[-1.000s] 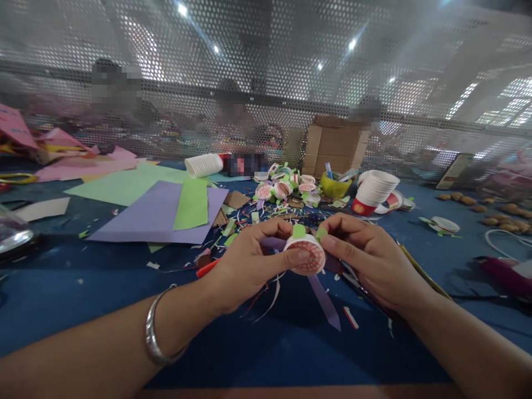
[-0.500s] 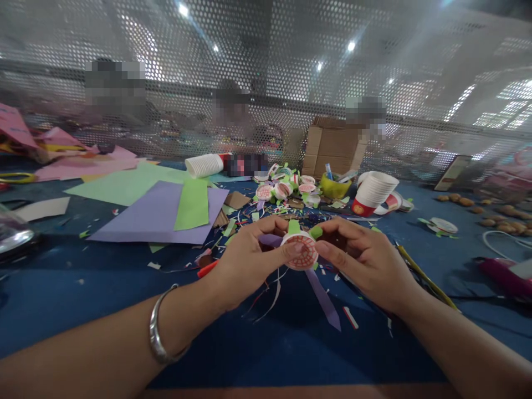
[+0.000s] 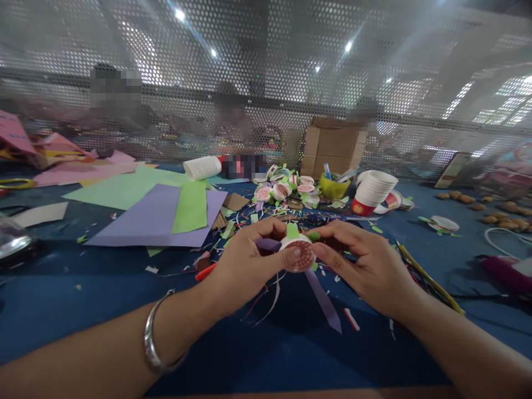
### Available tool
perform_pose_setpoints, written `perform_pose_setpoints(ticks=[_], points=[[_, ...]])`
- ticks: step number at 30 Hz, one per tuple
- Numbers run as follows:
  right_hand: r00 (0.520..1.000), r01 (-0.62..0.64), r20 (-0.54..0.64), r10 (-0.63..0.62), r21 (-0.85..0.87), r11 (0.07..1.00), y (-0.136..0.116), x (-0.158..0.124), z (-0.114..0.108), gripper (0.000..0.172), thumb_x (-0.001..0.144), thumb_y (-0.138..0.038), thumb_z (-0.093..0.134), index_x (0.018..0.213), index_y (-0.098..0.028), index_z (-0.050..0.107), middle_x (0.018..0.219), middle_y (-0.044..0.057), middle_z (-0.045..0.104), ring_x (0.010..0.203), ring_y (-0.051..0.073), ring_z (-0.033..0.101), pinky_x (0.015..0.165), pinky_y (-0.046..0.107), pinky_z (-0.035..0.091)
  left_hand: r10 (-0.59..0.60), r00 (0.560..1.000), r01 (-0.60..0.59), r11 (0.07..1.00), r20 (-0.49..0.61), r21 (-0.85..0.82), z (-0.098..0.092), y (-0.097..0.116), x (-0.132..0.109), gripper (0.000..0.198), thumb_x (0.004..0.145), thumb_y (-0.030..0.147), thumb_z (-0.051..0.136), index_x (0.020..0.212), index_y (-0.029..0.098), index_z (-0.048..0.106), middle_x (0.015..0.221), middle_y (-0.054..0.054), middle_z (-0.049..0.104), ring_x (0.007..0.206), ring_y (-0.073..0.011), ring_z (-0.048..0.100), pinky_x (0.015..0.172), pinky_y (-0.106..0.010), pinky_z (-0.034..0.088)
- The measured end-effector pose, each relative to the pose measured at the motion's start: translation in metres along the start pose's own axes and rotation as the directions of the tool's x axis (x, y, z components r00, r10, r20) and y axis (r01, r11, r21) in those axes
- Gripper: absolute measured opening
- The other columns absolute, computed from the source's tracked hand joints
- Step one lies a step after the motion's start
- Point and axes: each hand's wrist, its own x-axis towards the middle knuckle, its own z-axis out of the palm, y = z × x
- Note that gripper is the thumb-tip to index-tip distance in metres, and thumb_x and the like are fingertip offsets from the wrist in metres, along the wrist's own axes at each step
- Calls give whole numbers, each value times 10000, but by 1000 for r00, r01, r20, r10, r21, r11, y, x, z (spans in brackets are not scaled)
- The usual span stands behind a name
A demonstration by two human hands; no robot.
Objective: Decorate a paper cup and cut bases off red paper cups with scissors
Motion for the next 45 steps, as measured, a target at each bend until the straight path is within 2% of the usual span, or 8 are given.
perform_pose_setpoints(ticks=[7, 14, 21, 24, 30, 36, 41, 45], points=[[999, 20, 25, -21, 16, 1000, -2, 1, 3, 230, 1001, -331, 580, 1131, -185, 701, 998, 54, 710, 904, 170, 672, 790, 285, 504, 20, 998, -17, 999, -51, 50, 2, 0, -2, 348, 827, 512, 740, 903, 188, 639, 818, -1, 652, 715, -127, 582, 634, -242, 417], [999, 43, 26, -44, 26, 999, -4, 1, 4, 234, 1007, -319, 570, 1139, -180, 704, 996, 55, 701, 909, 167, 663, 801, 283, 496, 61, 997, -58, 996, -55, 62, 4, 3, -2, 329, 837, 479, 737, 844, 170, 626, 758, 25, 582, 673, -101, 525, 602, -229, 386], [996, 60, 59, -64, 53, 997, -4, 1, 4, 205, 1004, -303, 577, 1126, -213, 716, 907, 14, 672, 821, 144, 634, 732, 267, 479, 117, 992, -112, 990, -52, 89, 3, 3, -3, 344, 858, 418, 737, 1152, 249, 675, 781, 44, 549, 711, -93, 536, 645, -215, 424], [995, 65, 72, -70, 70, 995, -3, 1, 4, 212, 1004, -302, 576, 1139, -218, 717, 910, 13, 671, 823, 145, 628, 741, 271, 476, 137, 989, -131, 986, -51, 103, 3, 3, -2, 328, 855, 408, 745, 1138, 250, 692, 725, 59, 502, 649, -72, 486, 593, -191, 391], [995, 43, 88, -49, 70, 997, -4, 2, 2, 206, 999, -296, 583, 1130, -216, 720, 887, 12, 656, 798, 145, 608, 717, 273, 460, 35, 995, -30, 998, -99, 59, 4, 9, -3, 365, 801, 413, 793, 1080, 203, 688, 742, 41, 607, 618, -75, 549, 577, -192, 433], [995, 60, 78, -65, 56, 997, -5, 1, 2, 203, 996, -269, 575, 1125, -207, 719, 888, 21, 665, 795, 149, 614, 704, 268, 461, -77, 991, 75, 997, -110, -24, 5, 10, -7, 456, 731, 418, 845, 1071, 177, 660, 949, -56, 749, 808, -169, 707, 720, -274, 540], [996, 63, 64, -65, 31, 998, -4, 0, 1, 190, 987, -265, 585, 1096, -180, 716, 885, 26, 662, 781, 140, 610, 685, 249, 459, -149, 976, 134, 985, -156, -106, 8, 11, -7, 558, 691, 397, 878, 1118, 181, 591, 996, -57, 748, 826, -177, 723, 731, -285, 550], [998, 49, 45, -50, 13, 999, -3, 1, 1, 170, 985, -279, 591, 1048, -185, 718, 858, 16, 649, 742, 128, 595, 639, 236, 445, -134, 972, 101, 979, -191, -175, 8, 9, -4, 663, 677, 338, 891, 1200, 186, 513, 1041, -49, 721, 807, -147, 707, 729, -273, 562]])
